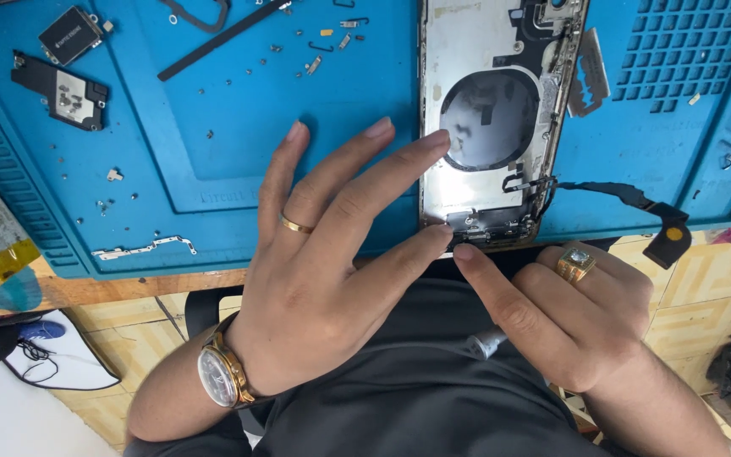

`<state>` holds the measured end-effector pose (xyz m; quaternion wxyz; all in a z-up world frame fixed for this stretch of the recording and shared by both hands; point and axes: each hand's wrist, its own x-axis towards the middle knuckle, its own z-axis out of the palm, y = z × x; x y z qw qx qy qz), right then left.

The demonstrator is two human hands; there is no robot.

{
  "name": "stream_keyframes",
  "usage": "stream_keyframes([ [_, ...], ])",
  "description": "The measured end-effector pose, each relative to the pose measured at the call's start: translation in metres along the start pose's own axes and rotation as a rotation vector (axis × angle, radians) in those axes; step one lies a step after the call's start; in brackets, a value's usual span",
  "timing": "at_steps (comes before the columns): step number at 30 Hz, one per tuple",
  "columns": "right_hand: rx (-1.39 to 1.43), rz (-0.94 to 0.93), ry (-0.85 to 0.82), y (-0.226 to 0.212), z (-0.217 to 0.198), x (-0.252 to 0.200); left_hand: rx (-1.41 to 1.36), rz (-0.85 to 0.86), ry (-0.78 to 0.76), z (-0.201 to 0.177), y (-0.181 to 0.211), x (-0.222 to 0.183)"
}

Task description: Securing internal connectors and components inside a disassembled smartphone using tweezers, a spudger, and a screwdriver.

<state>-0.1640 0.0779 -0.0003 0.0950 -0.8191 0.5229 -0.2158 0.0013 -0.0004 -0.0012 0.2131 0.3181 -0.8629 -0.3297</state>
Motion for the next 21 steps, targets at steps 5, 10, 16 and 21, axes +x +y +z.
stream_keyframes([
  [5,-0.016,0.002,0.031,-0.0002,0.0016,0.0014,0.045,0.026,-0.01,0.0025,0.0001,0.0002],
  [10,-0.042,-0.012,0.048,-0.0006,0.0025,0.0025,0.082,0.076,-0.012,0.0019,0.0003,0.001],
  [16,-0.048,-0.013,0.052,-0.0023,0.0031,0.004,0.109,0.059,-0.031,0.0015,-0.0004,0.0018],
  [21,-0.012,0.017,0.05,-0.0044,0.0033,0.0043,0.12,0.041,-0.041,0.0012,0.0,0.0022],
])
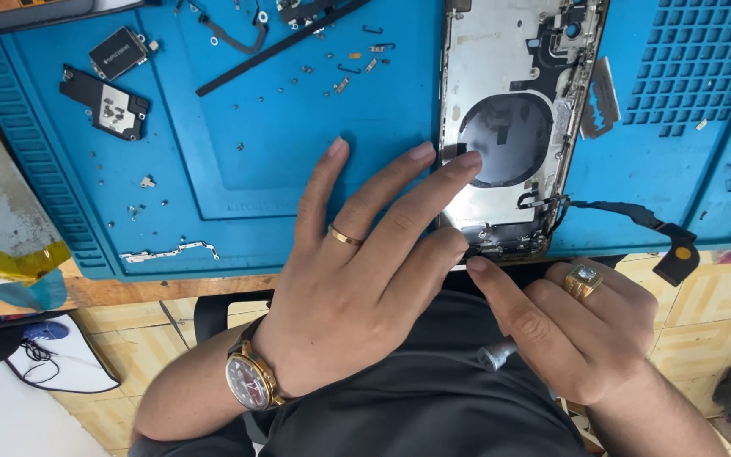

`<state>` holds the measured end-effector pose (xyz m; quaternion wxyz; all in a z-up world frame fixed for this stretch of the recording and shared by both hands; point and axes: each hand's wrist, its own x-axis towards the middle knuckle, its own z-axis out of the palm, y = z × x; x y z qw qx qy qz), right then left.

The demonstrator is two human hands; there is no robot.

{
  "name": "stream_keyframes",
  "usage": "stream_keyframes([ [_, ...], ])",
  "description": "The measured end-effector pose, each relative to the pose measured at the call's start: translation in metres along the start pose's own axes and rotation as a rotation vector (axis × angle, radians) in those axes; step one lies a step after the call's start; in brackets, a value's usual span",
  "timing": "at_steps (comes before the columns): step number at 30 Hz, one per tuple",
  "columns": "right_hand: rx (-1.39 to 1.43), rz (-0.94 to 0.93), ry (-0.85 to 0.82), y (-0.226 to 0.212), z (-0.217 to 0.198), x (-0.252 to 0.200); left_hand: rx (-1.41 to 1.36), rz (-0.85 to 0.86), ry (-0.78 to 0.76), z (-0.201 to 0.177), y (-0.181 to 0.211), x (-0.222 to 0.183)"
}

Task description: Securing internal connectors and components inside a disassembled smartphone using tweezers, a spudger, and a screwdriver.

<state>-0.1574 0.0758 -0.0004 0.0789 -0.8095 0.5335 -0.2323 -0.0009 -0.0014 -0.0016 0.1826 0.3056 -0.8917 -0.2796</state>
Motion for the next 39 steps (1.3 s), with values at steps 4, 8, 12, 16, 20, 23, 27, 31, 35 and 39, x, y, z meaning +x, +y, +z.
stream_keyframes([
  [4,0.011,-0.013,0.015,0.001,-0.001,0.004,0.014,-0.017,0.014,-0.001,0.002,0.003],
  [8,0.016,-0.012,-0.021,0.0,-0.004,0.007,-0.011,-0.06,-0.017,-0.003,0.004,0.006],
  [12,-0.01,-0.055,0.004,0.003,-0.003,0.008,-0.019,-0.094,-0.017,-0.001,0.007,0.007],
  [16,-0.005,-0.056,0.023,0.004,-0.002,0.007,-0.02,-0.114,0.022,-0.003,0.008,0.01],
  [20,-0.006,-0.04,0.016,0.004,-0.002,0.007,-0.121,-0.105,0.056,-0.005,0.005,0.009],
  [23,0.001,-0.036,0.024,0.005,0.0,0.006,-0.151,-0.079,0.059,-0.005,0.002,0.007],
  [27,0.026,-0.059,-0.001,0.009,0.002,0.006,-0.139,-0.026,0.082,-0.004,-0.002,0.003],
  [31,0.079,-0.069,-0.026,0.013,0.002,0.002,-0.047,0.085,0.127,-0.004,-0.01,0.0],
  [35,0.073,0.0,-0.124,0.012,0.001,0.003,-0.031,0.191,0.096,-0.003,-0.018,-0.006],
  [39,0.06,0.029,-0.212,0.014,0.002,0.002,-0.063,0.247,0.075,-0.002,-0.026,-0.009],
])
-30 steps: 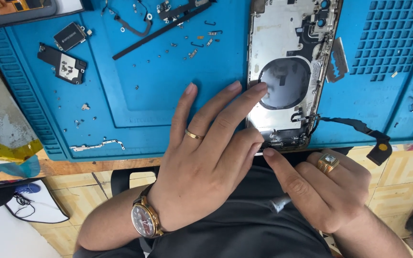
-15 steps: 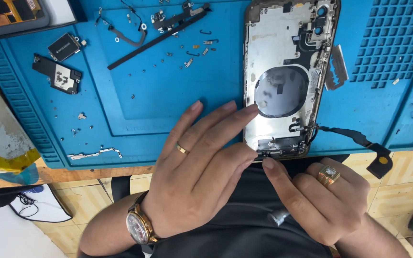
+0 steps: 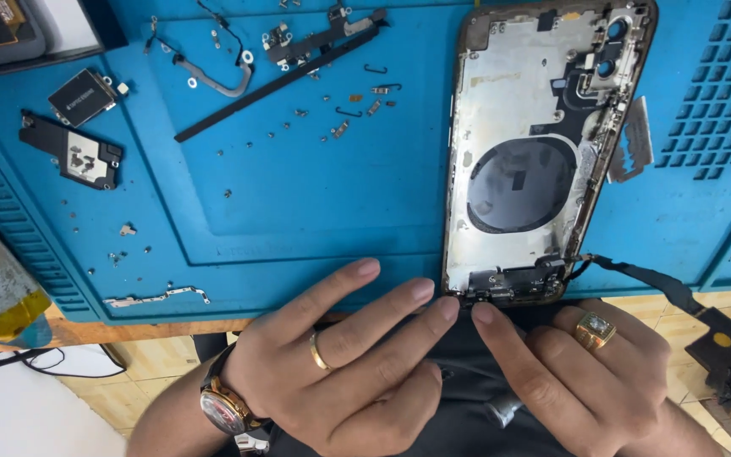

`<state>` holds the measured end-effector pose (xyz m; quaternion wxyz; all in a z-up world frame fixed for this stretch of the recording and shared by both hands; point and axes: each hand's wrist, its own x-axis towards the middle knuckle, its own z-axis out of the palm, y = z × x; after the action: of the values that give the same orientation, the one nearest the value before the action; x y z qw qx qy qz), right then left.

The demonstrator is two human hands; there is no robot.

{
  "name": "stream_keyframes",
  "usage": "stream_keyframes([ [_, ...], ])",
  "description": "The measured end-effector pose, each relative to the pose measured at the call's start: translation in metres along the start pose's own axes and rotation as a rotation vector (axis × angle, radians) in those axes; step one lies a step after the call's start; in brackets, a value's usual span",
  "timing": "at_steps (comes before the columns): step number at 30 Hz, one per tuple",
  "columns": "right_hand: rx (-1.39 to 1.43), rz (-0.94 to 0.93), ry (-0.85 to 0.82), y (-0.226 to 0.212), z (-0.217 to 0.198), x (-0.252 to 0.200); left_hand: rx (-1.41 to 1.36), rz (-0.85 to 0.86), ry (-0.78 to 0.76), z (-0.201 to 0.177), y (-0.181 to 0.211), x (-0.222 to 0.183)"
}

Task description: Securing internal connectors and components inside a disassembled smartphone using tweezers, a spudger, and a screwdriver.

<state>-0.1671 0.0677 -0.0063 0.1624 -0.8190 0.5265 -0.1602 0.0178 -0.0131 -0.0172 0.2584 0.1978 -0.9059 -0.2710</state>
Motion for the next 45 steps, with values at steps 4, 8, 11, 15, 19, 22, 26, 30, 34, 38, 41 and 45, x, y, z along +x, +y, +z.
stream_keyframes([
  [4,-0.01,-0.038,-0.02,0.004,0.002,0.0,0.013,0.079,-0.029,0.0,-0.01,-0.002],
  [8,0.032,0.021,-0.094,0.005,0.0,-0.002,0.035,0.094,-0.038,0.003,-0.014,-0.002],
  [11,0.081,0.07,-0.115,0.004,0.0,-0.002,0.044,0.087,-0.035,0.005,-0.015,-0.002],
  [15,0.096,0.088,-0.109,0.005,0.001,-0.004,0.074,0.106,-0.051,0.005,-0.017,-0.003],
  [19,0.082,0.067,-0.105,0.005,0.001,-0.003,0.055,0.101,-0.048,0.007,-0.015,-0.004],
  [22,0.107,0.115,-0.099,-0.001,-0.001,-0.011,0.048,0.091,-0.054,0.006,-0.014,-0.004],
  [26,0.353,0.589,0.091,-0.017,-0.007,-0.057,0.071,0.088,-0.085,0.004,-0.012,-0.002],
  [30,0.572,0.663,0.072,-0.002,-0.017,-0.07,0.12,0.037,-0.07,0.004,-0.009,0.004],
  [34,0.509,0.514,-0.064,0.019,-0.03,-0.073,0.167,0.016,-0.044,0.008,-0.004,0.006],
  [38,1.883,1.338,-0.193,0.009,-0.034,-0.093,0.133,-0.035,-0.023,0.01,-0.001,0.004],
  [41,1.096,0.879,-0.162,-0.006,-0.033,-0.082,0.125,-0.062,0.012,0.011,0.001,0.004],
  [45,0.77,0.535,-0.285,0.007,-0.03,-0.105,0.12,-0.093,0.105,0.013,0.002,0.003],
])
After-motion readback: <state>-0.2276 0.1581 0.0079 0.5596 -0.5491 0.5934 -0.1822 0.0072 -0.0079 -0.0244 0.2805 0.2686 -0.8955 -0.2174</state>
